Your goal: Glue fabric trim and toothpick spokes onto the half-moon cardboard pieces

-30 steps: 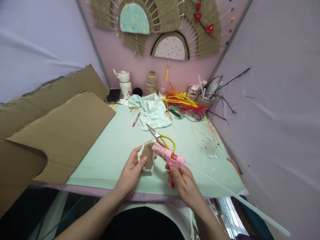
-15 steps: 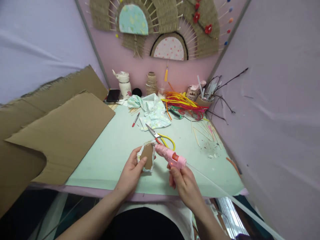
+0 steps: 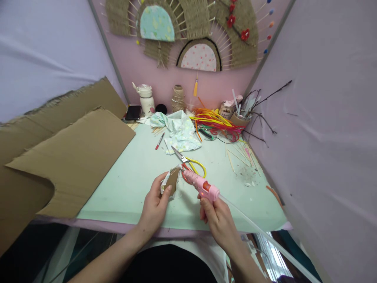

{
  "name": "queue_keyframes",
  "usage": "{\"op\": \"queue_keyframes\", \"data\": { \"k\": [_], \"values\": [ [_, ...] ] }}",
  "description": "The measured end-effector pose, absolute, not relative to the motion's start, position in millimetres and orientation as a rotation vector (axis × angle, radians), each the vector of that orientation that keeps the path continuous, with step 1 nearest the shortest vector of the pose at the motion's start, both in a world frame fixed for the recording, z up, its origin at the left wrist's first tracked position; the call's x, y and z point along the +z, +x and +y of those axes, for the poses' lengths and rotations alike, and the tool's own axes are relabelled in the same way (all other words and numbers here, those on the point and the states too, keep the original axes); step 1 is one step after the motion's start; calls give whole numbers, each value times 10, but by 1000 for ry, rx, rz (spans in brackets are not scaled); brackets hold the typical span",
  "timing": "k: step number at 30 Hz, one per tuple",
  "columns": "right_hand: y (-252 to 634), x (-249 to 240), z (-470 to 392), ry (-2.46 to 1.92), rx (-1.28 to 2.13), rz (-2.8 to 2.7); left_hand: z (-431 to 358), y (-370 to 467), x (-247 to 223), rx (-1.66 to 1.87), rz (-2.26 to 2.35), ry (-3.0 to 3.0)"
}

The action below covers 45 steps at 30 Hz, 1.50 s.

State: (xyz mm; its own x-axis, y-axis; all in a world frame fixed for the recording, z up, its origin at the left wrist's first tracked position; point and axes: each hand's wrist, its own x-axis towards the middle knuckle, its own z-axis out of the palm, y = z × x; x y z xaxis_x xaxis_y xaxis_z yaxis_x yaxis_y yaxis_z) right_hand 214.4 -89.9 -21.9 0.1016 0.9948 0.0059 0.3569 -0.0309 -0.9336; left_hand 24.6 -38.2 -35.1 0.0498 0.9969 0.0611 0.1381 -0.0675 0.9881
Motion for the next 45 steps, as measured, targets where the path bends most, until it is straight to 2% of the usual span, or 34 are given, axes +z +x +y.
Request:
{"op": "queue_keyframes", "data": {
  "k": [29, 36, 41, 45],
  "values": [
    [2155, -210, -939, -1593, 934, -1448, -381, 251, -340, 1145, 1288, 1597],
    [2155, -85, -952, -1409, 1028, -1398, -308, 262, -388, 1105, 1206, 1327],
    [2518, -99, -849, -1557, 724, -1349, -270, 281, -330, 1023, 1011, 878],
    [3137, -221, -548, -2067, 317, -1383, -279, 278, -196, 998, 880, 685]
  ]
}}
